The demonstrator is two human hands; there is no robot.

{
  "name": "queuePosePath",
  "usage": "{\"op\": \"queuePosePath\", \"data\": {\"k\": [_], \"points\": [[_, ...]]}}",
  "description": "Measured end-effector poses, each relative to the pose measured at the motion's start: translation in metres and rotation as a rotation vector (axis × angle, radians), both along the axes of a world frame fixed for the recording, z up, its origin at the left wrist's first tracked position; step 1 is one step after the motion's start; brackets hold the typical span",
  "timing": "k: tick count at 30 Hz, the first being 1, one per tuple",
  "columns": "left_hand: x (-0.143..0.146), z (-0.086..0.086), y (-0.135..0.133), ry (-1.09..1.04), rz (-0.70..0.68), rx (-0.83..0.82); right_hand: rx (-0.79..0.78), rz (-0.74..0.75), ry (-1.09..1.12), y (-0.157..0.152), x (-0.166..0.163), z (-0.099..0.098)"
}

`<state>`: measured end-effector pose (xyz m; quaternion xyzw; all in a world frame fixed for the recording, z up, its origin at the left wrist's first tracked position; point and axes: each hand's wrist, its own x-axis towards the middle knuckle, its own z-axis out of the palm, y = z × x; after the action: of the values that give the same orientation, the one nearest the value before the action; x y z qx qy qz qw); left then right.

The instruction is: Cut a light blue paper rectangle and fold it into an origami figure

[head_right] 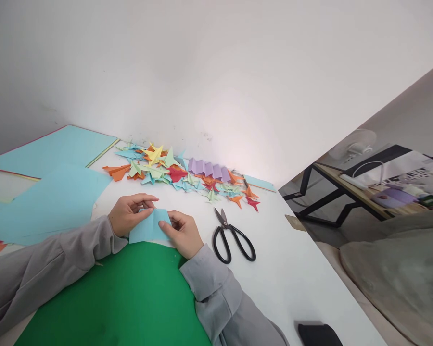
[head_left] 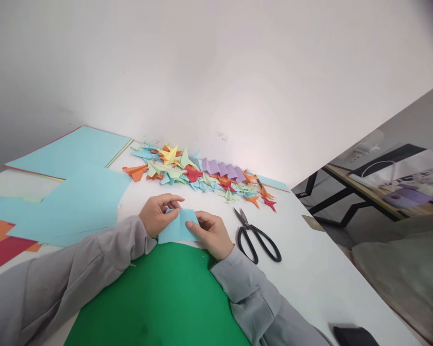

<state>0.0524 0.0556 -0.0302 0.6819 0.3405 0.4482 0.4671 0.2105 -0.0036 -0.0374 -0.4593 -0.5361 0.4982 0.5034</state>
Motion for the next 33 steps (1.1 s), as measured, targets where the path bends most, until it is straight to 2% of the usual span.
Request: {"op": "queuePosePath", "data": {"k": [6,9,13,18,21,25,28,33], "points": [[0.000,0.001,0.000,0.018,0.008,-0.021,-0.019,-0.038,-0.035,-0.001,0.000,0.001],[0.000,0.001,0.000,0.003,-0.011,-0.064,0.010,-0.106,0.018,0.000,0.000,0.000],[0.000,0.002,0.001,-0.035,-0.045,-0.138,-0.033,-0.095,0.080,0.001,0.000,-0.002],[0.001,0.000,0.002,-0.019,-0.055,-0.144,-0.065,-0.214,0.068,0.004,0.001,-0.006],[0.001,-0.005,0.003,0.075,0.011,0.023,-0.017,-0.264,-0.105,0.004,0.000,-0.009],[0.000,-0.011,0.006,0.378,0.106,0.442,0.087,-0.354,-0.450,0.003,-0.001,-0.009],[-0.002,-0.013,0.007,0.580,0.055,0.673,0.128,-0.373,-0.627,0.003,-0.001,-0.007],[-0.004,-0.013,0.008,0.786,-0.050,0.817,0.189,-0.400,-0.826,0.004,-0.001,-0.007]]}}
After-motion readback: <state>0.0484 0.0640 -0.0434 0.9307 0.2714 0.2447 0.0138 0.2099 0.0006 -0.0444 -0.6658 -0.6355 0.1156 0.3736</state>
